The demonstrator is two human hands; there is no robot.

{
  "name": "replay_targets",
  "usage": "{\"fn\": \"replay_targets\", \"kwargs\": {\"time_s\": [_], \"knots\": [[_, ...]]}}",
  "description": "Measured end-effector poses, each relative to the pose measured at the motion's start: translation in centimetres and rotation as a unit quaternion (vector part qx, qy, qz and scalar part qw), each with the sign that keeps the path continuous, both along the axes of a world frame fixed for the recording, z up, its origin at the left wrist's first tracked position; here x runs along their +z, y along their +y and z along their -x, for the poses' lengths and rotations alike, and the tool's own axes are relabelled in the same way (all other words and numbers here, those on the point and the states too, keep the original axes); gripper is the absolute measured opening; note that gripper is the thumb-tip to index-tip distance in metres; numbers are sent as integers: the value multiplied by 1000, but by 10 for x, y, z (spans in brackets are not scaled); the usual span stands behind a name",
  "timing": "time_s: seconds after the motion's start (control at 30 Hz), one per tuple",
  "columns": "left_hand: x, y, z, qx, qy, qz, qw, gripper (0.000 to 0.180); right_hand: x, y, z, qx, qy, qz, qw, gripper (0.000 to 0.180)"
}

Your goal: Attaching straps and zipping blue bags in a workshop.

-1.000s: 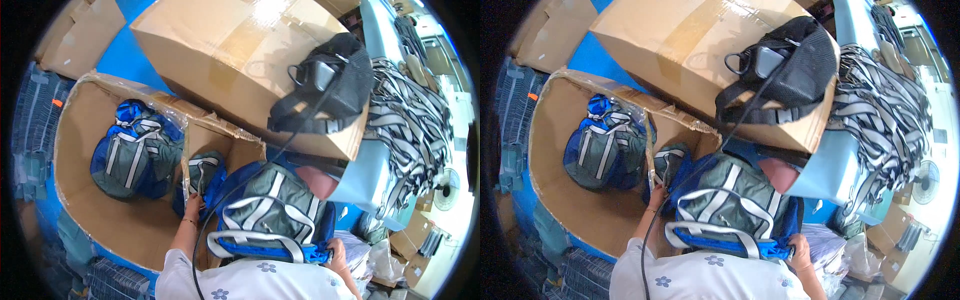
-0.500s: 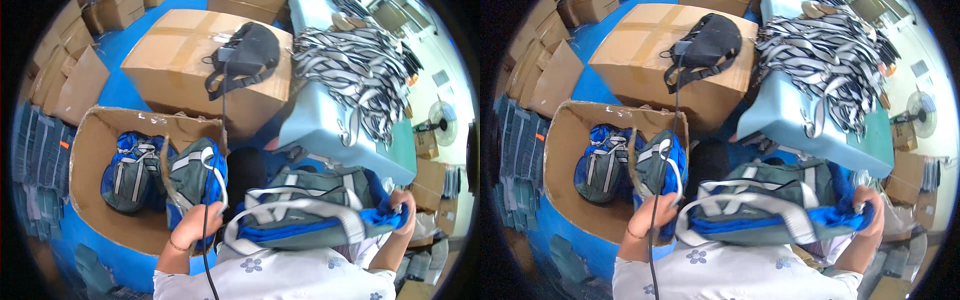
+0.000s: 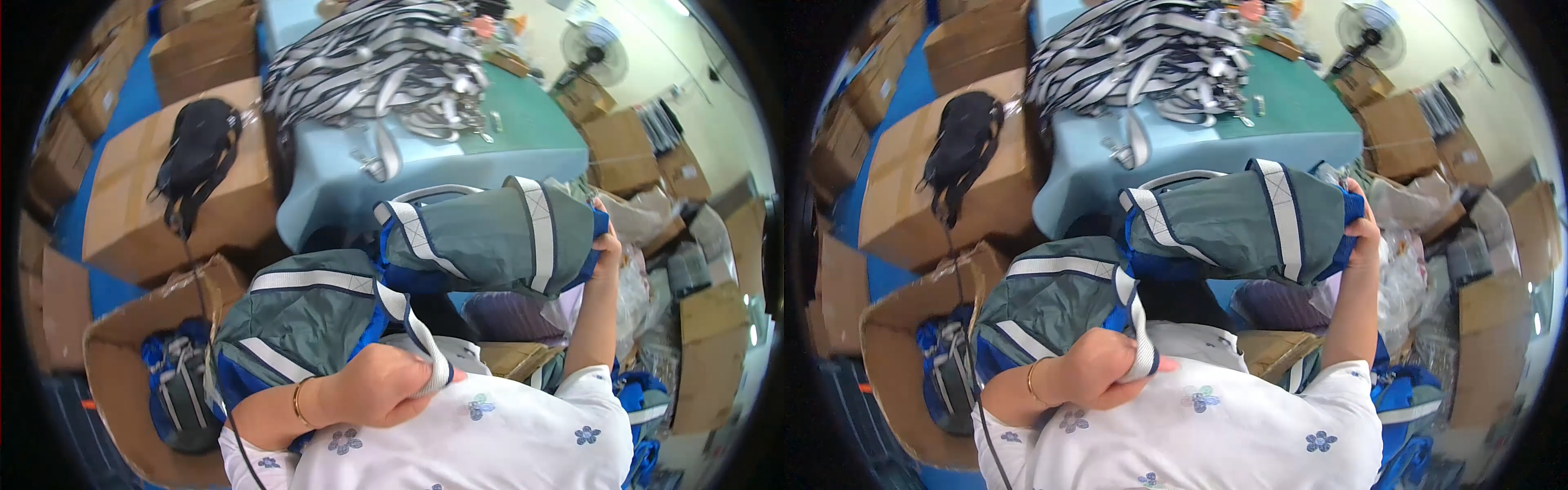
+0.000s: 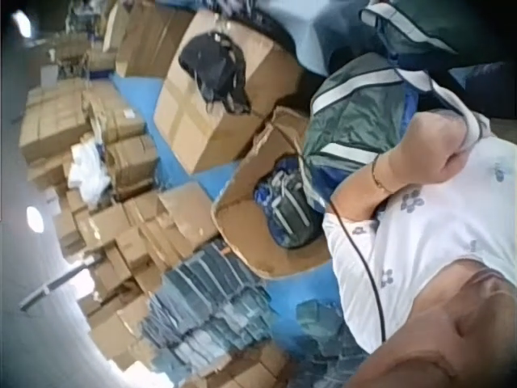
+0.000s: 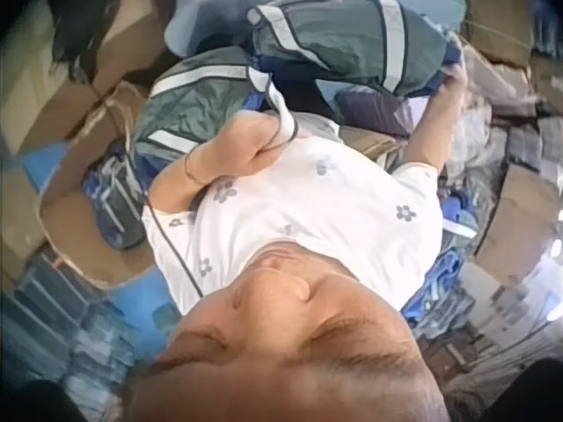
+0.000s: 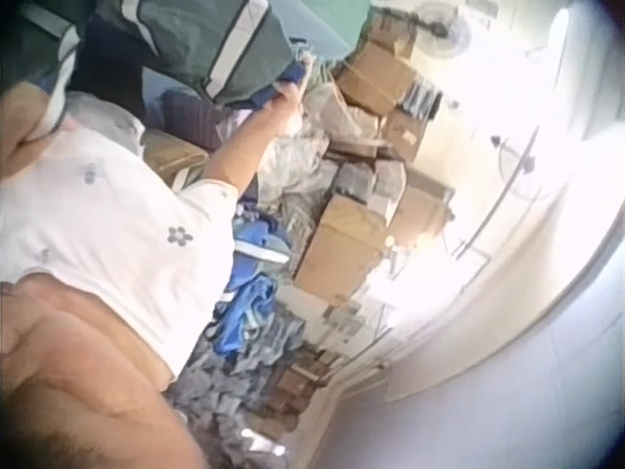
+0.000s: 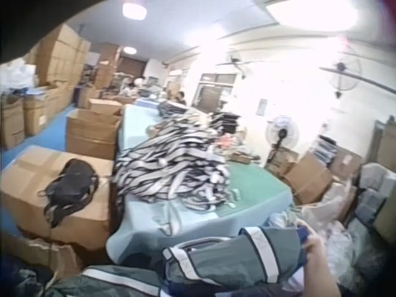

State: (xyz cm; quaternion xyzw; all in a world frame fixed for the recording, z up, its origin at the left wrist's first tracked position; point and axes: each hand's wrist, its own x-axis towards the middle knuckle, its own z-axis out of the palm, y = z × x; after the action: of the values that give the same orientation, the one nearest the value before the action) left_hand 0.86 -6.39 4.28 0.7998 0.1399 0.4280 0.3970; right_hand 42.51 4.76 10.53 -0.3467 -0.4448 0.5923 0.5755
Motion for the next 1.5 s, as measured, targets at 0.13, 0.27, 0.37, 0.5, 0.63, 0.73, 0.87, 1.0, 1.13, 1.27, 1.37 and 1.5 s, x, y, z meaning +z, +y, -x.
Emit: {"fn": "replay_targets", "kwargs": {"time_s": [0.13,0.27,0.37,0.5,0.63,0.73,0.87,1.0,1.13,1.27,1.37,1.5], "knots": [[22,8,-8,-77,-44,-126,988,37,2,-15,-30,-23,62,-44,997,77],[16,27,-12,171,-34,-37,984,14,11,-37,-56,-83,30,-98,991,77],[-6,58,-21,148,-49,184,970,16,21,-48,-57,-176,-10,-127,976,76],[-60,93,-56,-48,-162,533,829,25,11,-62,-7,-70,-80,-288,952,52],[-109,93,-66,33,-288,667,686,49,-28,-81,65,244,-357,-316,845,31],[-129,96,-52,56,-323,648,687,48,-68,-86,109,292,-344,-323,832,36],[-146,90,-45,194,-271,606,722,24,-95,-77,123,252,-344,-351,834,39],[-153,101,-38,262,-308,673,619,20,-121,-89,143,152,-503,-351,775,54],[-148,88,-42,267,-343,677,595,23,-144,-99,150,31,-516,-266,814,56],[-134,63,-45,229,-259,639,687,35,-154,-100,156,-7,-524,-304,796,57],[-130,49,-49,209,-219,621,723,50,-152,-101,159,21,-533,-325,781,52],[-135,46,-52,227,-269,602,717,46,-144,-103,155,119,-432,-186,874,35]]}}
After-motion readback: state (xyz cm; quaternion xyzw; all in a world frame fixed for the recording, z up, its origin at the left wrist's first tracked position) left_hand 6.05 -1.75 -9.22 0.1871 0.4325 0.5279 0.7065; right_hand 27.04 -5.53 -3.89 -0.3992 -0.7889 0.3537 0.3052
